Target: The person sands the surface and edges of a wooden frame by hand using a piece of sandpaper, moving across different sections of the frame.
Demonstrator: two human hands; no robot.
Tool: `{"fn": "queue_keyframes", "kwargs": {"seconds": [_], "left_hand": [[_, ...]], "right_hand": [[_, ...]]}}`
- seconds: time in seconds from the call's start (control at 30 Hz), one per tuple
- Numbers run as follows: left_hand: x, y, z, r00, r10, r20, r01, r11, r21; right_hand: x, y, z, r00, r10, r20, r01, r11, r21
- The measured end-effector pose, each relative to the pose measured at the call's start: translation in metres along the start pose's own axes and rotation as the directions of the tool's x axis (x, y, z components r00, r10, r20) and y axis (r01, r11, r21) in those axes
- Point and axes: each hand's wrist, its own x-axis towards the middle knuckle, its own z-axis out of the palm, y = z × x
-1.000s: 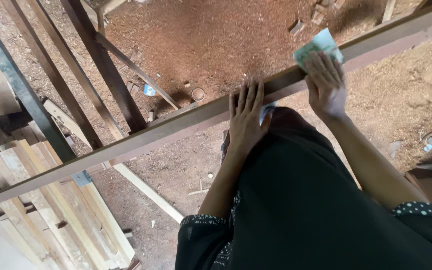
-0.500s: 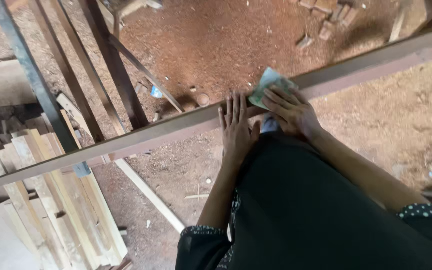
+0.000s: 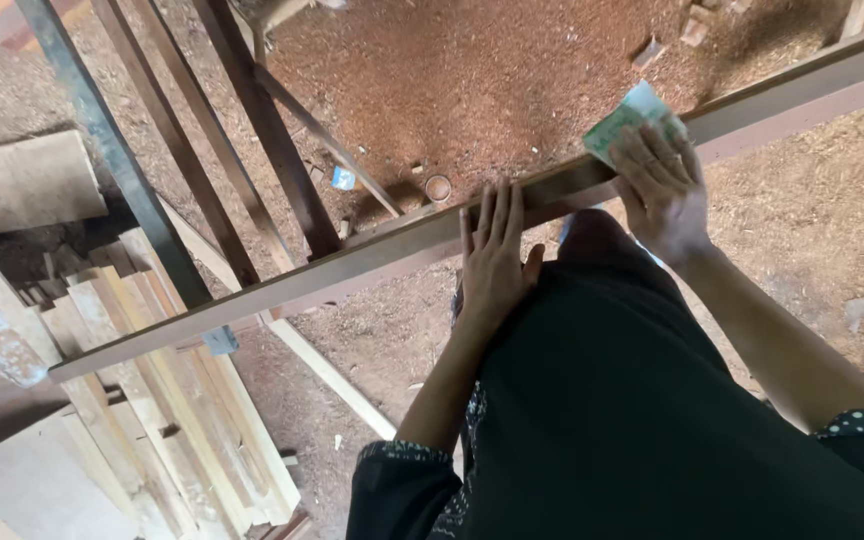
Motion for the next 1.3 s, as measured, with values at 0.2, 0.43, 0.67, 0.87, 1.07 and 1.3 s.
{"fn": "queue_keyframes", "kwargs": {"seconds": [0.2, 0.43, 0.67, 0.87, 1.07, 1.3], "left_hand": [[-0.015, -0.020, -0.005, 0.998, 0.019, 0.055, -0.023, 0.997, 0.073], [-0.016, -0.032, 0.002, 1.000, -0.018, -0.012, 0.019, 0.996, 0.092], [-0.024, -0.024, 0.001, 0.990, -0.142, -0.009, 0.142, 0.979, 0.143], [-0.026, -0.027, 0.000, 0.977, -0.168, -0.128, 0.182, 0.978, 0.105], [-0.032, -0.043, -0.007, 0.969, -0.177, -0.169, 0.200, 0.971, 0.129], [-0.042, -0.073, -0.016, 0.979, -0.174, -0.111, 0.189, 0.970, 0.153]], "right_hand": [[-0.009, -0.047, 0.003, 0.982, -0.174, 0.075, 0.177, 0.983, -0.045], [-0.015, -0.024, 0.059, 0.940, -0.330, 0.082, 0.301, 0.696, -0.652], [0.001, -0.035, 0.022, 0.989, -0.134, 0.065, 0.143, 0.977, -0.159], [0.006, -0.044, 0.020, 0.977, -0.180, 0.113, 0.164, 0.977, 0.139], [0.012, -0.069, 0.027, 0.972, -0.233, 0.027, 0.230, 0.969, 0.092], [0.016, -0.084, 0.056, 0.995, -0.092, 0.039, 0.092, 0.996, 0.024]]}}
